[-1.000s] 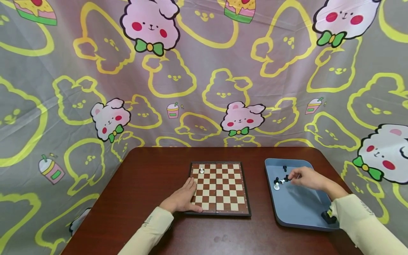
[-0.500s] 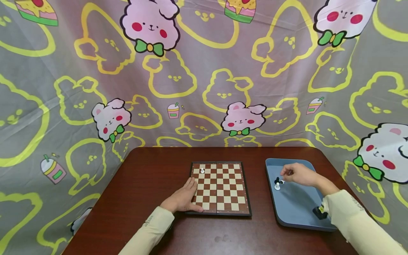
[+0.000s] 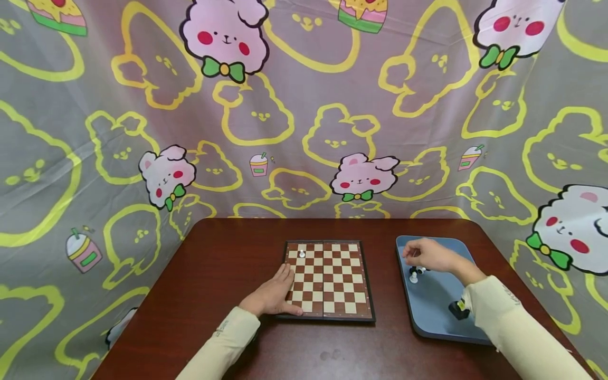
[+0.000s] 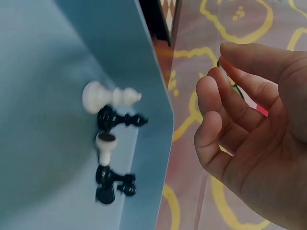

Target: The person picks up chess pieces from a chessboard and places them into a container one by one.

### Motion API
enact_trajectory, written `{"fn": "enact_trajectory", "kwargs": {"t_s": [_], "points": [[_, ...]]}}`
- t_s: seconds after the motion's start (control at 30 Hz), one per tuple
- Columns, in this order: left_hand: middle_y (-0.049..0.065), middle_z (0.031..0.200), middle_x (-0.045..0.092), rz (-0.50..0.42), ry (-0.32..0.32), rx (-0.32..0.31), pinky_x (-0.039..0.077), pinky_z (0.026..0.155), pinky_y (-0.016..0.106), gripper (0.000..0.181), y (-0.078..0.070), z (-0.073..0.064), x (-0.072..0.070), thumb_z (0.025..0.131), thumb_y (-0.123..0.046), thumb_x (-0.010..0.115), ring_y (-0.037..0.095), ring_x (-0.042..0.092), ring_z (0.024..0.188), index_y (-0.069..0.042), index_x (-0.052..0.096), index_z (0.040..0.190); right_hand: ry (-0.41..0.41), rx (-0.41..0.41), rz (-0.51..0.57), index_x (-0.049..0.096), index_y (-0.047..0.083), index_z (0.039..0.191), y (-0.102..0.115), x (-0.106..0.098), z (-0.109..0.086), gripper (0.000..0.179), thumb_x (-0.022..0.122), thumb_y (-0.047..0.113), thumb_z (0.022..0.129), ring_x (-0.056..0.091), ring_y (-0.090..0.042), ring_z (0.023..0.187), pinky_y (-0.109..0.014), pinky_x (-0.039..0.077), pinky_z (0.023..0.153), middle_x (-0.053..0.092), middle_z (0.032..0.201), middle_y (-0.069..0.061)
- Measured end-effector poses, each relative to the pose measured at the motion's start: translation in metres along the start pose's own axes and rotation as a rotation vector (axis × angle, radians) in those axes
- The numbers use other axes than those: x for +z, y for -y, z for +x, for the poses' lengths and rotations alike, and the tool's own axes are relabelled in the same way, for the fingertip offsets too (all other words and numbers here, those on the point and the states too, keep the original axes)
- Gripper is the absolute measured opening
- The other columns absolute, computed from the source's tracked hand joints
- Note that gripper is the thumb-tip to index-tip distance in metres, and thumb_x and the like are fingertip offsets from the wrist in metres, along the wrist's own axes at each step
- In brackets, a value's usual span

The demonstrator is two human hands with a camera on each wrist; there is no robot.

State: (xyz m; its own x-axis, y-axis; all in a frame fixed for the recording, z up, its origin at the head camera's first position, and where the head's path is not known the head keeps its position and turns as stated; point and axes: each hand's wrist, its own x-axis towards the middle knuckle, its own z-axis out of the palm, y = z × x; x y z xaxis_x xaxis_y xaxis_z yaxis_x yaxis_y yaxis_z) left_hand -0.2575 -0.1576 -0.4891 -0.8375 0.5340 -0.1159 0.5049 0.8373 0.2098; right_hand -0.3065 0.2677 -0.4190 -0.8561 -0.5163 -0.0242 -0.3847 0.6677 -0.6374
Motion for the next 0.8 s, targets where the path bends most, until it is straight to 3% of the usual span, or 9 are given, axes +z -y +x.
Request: {"fn": "enact_trajectory", "kwargs": {"t_s": [0.27, 0.8], "points": [[0.022, 0.143, 0.004, 0.011, 0.004, -0.015, 0.019, 0.102, 0.036, 0.117, -0.002, 0.000, -0.002, 0.060, -0.076, 0.048, 0.030, 0.001, 0.131, 0.005, 0.014, 0.138, -0.010, -0.003, -0.039, 0.061, 0.013, 0.087, 0.013, 0.007, 0.017, 0.005, 0.062, 0.012, 0.082, 0.052, -0.014, 0.065, -0.031, 0.043, 0.056, 0.058, 0.077, 0.002], [0.021, 0.143, 0.003, 0.003, 0.010, -0.024, 0.018, 0.102, 0.036, 0.117, -0.002, 0.000, 0.000, 0.060, -0.076, 0.047, 0.029, 0.000, 0.131, 0.005, 0.015, 0.138, 0.017, 0.025, -0.027, 0.061, 0.018, 0.083, 0.032, 0.028, 0.048, 0.005, 0.065, 0.018, 0.080, 0.049, -0.015, 0.064, -0.031, 0.042, 0.056, 0.058, 0.074, 0.004]]}}
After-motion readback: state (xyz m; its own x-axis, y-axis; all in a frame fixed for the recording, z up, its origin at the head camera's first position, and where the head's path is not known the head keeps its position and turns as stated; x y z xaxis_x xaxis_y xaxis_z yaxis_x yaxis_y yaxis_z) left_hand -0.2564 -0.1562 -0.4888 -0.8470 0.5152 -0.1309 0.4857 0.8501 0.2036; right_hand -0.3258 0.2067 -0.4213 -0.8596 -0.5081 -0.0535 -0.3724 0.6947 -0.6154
